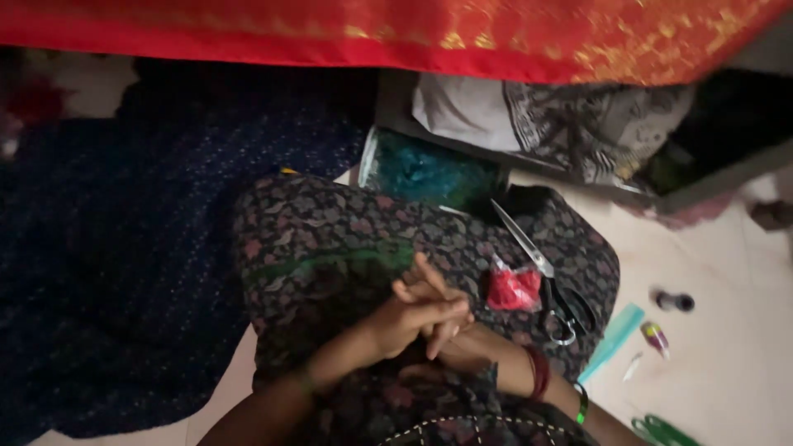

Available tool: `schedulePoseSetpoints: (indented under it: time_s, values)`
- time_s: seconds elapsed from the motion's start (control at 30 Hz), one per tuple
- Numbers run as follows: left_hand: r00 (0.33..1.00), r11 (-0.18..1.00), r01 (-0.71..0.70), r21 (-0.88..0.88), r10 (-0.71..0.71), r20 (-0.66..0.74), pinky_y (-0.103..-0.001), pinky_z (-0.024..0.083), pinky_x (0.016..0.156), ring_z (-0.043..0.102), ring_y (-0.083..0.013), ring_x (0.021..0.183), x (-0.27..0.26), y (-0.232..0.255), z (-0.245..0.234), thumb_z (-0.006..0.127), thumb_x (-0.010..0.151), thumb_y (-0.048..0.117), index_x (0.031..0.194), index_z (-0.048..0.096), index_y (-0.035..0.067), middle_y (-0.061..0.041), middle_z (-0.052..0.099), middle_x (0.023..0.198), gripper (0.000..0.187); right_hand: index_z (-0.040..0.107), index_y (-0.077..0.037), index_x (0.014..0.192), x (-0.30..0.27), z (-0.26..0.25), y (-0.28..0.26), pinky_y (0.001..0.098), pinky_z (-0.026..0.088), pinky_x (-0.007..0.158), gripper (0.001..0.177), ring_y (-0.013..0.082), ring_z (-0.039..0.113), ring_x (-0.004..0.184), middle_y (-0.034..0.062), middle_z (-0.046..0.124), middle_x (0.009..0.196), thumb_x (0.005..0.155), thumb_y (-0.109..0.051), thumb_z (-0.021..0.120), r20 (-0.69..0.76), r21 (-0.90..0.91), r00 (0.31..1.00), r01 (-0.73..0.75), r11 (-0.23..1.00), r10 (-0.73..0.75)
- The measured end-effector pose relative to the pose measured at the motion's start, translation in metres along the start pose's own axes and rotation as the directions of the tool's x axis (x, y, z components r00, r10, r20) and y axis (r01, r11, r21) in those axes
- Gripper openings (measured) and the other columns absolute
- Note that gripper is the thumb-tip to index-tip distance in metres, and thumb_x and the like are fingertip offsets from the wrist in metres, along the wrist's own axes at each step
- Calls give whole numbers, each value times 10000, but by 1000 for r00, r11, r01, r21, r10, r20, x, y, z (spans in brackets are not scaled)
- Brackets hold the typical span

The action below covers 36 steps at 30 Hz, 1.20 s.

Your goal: The person is assembling and sewing decorative red and green fabric items, possibly tassels or cloth flowers.

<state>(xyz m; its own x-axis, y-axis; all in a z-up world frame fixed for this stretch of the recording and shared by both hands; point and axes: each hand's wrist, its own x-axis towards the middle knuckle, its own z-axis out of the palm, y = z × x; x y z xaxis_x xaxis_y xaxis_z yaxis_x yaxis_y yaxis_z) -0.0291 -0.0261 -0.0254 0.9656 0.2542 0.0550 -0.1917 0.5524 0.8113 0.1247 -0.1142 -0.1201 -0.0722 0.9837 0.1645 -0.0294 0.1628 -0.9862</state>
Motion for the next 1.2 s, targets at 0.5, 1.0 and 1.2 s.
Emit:
schedulePoseSetpoints:
  time_s: [0.5,1.0,1.2]
  values:
    - [812,987,156,-27,-144,-565,-418,541,930,694,-280,1055,-22,59,-50,540,1038,224,1225,615,24,-172,698,1179,284,710,-40,1217,-75,-70,-158,368,539,966,264,278,697,1123,110,727,1199,991,-177,698,-589,-593,801,-338,730,-107]
    - [973,730,229,644,-175,-148,-348,494,1011,661,-212,1154,-17,31,17,590,1011,301,1232,683,68,-76,722,1211,334,723,-43,1088,-17,-36,-150,297,545,757,126,211,697,892,95,712,1008,980,-66,663,-611,-562,772,-264,784,-178]
    - [998,493,-64,868,38,52,-418,455,1086,625,-303,1273,-46,38,26,607,1040,306,1258,689,83,-109,688,1323,323,722,-56,1140,82,-15,-124,379,531,845,211,291,666,972,102,697,1071,932,-90,738,-103,-702,969,90,707,-226]
